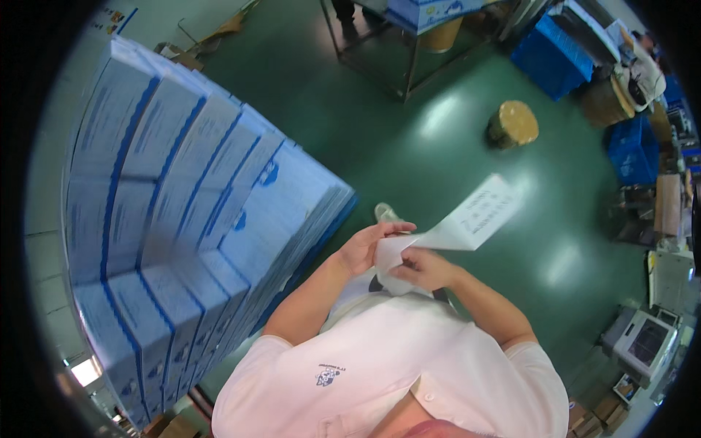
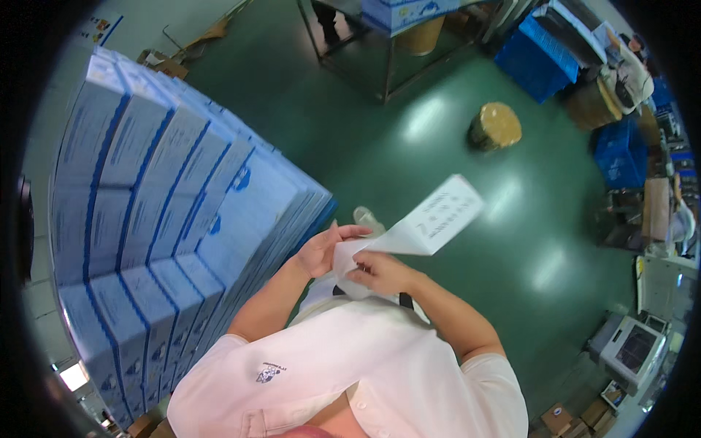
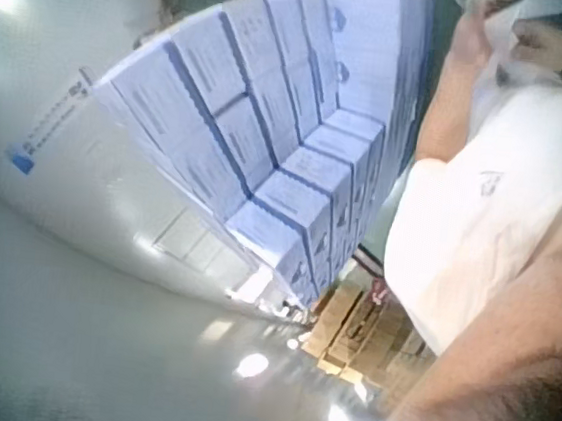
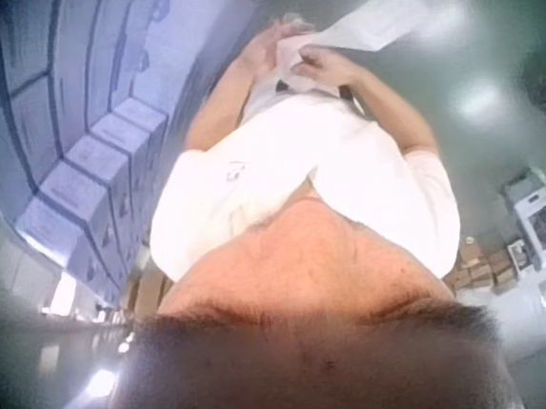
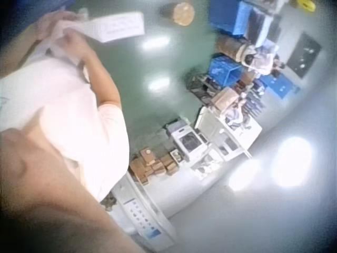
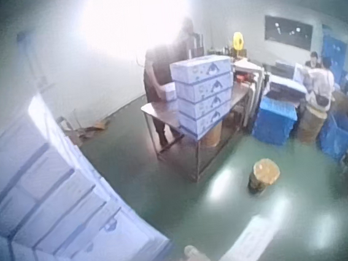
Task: The person wraps a pallet of boxes with plastic film by hand, then uses a manual pallet jack to move the pallet to another location in the warehouse.
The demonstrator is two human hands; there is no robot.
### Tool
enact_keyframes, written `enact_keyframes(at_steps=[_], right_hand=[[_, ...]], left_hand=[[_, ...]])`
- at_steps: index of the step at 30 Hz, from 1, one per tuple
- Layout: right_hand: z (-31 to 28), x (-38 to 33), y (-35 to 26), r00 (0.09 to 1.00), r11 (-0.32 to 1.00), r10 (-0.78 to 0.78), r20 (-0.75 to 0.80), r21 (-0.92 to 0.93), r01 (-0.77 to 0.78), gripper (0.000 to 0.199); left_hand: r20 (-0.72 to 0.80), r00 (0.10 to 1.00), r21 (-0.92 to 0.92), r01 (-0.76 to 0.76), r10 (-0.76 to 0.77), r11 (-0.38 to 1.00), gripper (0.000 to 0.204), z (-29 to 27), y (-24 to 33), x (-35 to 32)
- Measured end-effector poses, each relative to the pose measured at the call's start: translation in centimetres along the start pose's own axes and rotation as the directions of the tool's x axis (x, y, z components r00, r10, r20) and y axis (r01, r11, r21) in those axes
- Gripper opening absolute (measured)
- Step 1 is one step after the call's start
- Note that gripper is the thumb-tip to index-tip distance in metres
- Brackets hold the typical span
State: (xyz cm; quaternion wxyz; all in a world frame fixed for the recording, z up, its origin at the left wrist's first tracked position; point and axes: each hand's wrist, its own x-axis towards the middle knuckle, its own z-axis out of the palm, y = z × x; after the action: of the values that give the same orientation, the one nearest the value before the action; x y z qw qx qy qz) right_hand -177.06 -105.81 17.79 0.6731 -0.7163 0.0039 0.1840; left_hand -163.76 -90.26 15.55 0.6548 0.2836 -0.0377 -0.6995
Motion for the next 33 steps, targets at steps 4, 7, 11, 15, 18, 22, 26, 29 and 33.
enact_keyframes(at_steps=[4,7,11,15,18,22,26,29,33], right_hand=[[-7.7,5.1,-3.1,0.996,0.948,-0.049,0.069,-0.312,0.068,0.024],[-11.8,9.5,-3.8,0.996,0.932,-0.034,0.085,-0.356,0.063,0.03],[-16.8,15.7,-7.2,0.999,0.86,0.044,-0.013,-0.509,-0.045,0.028],[-19.9,23.0,-7.8,0.991,0.784,0.09,0.096,-0.62,-0.011,0.019],[-22.8,26.5,-11.7,0.995,0.649,-0.081,-0.053,-0.76,0.012,0.018],[-28.9,34.3,-15.5,0.859,0.615,-0.511,-0.026,-0.709,0.344,0.026],[-33.5,43.1,-13.9,0.901,0.691,-0.251,0.353,-0.586,0.423,0.025],[-35.9,47.4,-13.8,0.811,0.761,-0.192,0.552,-0.438,0.479,0.024],[-37.7,52.1,-13.6,0.688,0.791,-0.138,0.713,-0.338,0.51,0.021]], left_hand=[[0.116,0.993,0.264,-0.054,0.023,0.963,0.055,0.8,10.9,6.9],[0.074,0.997,0.391,-0.004,-0.027,0.921,0.056,1.1,17.0,10.0],[0.036,0.989,0.715,-0.128,0.147,0.687,0.055,1.9,24.0,10.4],[-0.206,0.853,0.767,-0.164,0.479,0.621,0.039,-1.3,27.3,11.6],[-0.343,0.646,0.891,-0.006,0.682,0.454,0.028,-4.1,30.8,11.0],[-0.413,0.63,0.906,0.212,0.658,0.366,0.021,-7.7,33.8,11.0],[-0.489,0.716,0.82,0.182,0.499,0.543,0.027,-7.1,37.6,11.2],[-0.503,0.684,0.802,0.142,0.528,0.58,0.028,-7.7,38.5,12.4],[-0.596,0.668,0.702,0.164,0.446,0.693,0.035,-9.2,39.9,13.8]])
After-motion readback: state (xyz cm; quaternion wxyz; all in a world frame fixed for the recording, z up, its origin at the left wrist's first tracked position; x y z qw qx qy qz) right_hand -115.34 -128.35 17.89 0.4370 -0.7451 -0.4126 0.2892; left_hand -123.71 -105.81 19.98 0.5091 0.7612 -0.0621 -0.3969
